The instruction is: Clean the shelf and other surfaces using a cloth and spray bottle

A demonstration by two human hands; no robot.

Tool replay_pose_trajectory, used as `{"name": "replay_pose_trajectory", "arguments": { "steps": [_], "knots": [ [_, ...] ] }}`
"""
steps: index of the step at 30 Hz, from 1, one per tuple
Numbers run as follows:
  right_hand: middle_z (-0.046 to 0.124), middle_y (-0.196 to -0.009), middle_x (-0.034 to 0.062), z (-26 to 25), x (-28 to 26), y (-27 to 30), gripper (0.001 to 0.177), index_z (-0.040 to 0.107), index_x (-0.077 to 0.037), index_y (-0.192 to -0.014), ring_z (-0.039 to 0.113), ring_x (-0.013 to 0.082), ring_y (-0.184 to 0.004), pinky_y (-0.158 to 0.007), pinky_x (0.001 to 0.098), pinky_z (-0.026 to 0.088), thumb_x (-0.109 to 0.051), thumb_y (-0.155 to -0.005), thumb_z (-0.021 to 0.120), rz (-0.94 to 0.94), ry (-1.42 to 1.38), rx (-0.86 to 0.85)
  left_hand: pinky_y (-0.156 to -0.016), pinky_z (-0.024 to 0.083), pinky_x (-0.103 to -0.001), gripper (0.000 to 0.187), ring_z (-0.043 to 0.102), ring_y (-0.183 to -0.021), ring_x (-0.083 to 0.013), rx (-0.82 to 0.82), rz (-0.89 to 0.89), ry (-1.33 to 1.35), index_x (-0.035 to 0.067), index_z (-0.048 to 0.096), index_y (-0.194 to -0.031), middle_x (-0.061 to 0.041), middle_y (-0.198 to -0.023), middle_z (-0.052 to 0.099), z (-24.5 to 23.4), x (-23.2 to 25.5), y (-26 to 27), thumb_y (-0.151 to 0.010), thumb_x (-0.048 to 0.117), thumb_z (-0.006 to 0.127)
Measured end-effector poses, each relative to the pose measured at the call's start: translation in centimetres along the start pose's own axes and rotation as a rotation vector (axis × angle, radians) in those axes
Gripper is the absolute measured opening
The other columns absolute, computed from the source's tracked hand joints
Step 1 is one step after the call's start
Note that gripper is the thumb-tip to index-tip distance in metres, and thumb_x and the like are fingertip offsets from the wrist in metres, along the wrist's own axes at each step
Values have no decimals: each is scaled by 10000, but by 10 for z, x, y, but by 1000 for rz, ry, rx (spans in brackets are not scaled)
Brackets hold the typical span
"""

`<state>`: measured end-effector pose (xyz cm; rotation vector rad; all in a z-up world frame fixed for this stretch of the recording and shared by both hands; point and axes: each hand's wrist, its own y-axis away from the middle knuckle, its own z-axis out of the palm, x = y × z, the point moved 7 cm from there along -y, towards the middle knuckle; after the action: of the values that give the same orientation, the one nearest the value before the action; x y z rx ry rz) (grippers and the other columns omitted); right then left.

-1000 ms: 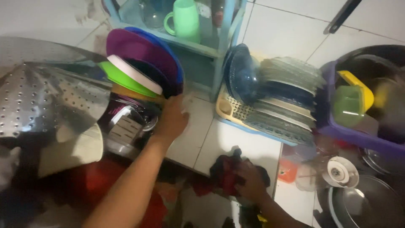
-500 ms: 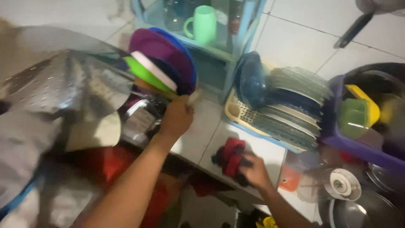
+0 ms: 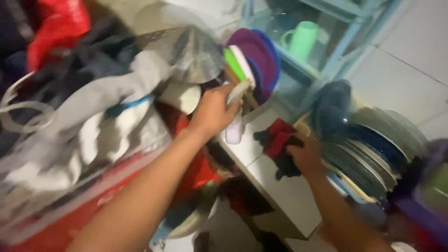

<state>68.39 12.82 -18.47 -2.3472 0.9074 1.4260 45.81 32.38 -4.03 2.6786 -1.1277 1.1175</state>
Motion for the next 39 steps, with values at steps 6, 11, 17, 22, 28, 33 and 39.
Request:
{"name": "replay_pose_trajectory", "arguments": {
  "steps": [6, 11, 17, 22, 28, 33, 39],
  "knots": [
    [576, -1457, 230, 35, 29, -13, 718, 563, -55, -1460, 523, 404, -1381, -1135, 525, 445, -353, -834, 749, -7, 313, -268, -863, 575, -548, 310, 710, -1011, -463, 134, 21, -9, 19, 699, -1132, -240, -978, 737, -57, 18, 37, -884, 205, 690],
    [570, -1499, 200, 86, 44, -16, 742, 571, -40, -1476, 514, 367, -1416, -1185, 496, 418, -337, -842, 818, -93, 488, -455, -820, 559, -568, 274, 694, -976, -490, 263, 63, -40, 8, 696, -1095, -261, -923, 720, -109, 43, 75, -893, 193, 684],
    [706, -1261, 57, 112, -98, 35, 462, 721, -185, -1279, 649, 259, -1122, -955, 441, 518, -317, -850, 829, -184, 149, -352, -759, 564, -540, 272, 711, -900, -486, 331, -29, -76, 9, 692, -1006, -251, -842, 710, -163, 59, 123, -866, 241, 711],
    [676, -1279, 192, 135, -227, 130, 691, 592, 13, -1332, 666, 294, -1171, -959, 431, 552, -257, -748, 843, -736, -540, -694, -698, 542, -532, 310, 708, -848, -496, 324, -191, -106, 10, 682, -948, -256, -793, 698, -200, 67, 181, -849, 302, 708],
    [565, -1386, 211, 206, -275, 193, 785, 467, 27, -1423, 601, 317, -1182, -902, 418, 552, -72, -734, 830, -783, -654, -841, -698, 555, -510, 281, 731, -825, -467, 409, -312, -183, 34, 718, -960, -231, -799, 727, -241, 34, 249, -813, 273, 740],
    [583, -1378, 158, 255, -322, 247, 816, 480, -13, -1445, 569, 255, -1145, -884, 370, 546, -62, -728, 865, -797, -675, -955, -701, 542, -530, 282, 714, -824, -494, 517, -381, -248, 5, 720, -940, -262, -792, 712, -287, 21, 308, -805, 250, 761],
    [510, -1424, 170, 315, -367, 317, 893, 451, -23, -1455, 571, 281, -1055, -760, 363, 601, -78, -694, 913, -851, -659, -1101, -672, 537, -498, 272, 704, -776, -487, 682, -532, -312, 17, 732, -897, -242, -748, 707, -339, -2, 391, -775, 253, 788]
  ]
}}
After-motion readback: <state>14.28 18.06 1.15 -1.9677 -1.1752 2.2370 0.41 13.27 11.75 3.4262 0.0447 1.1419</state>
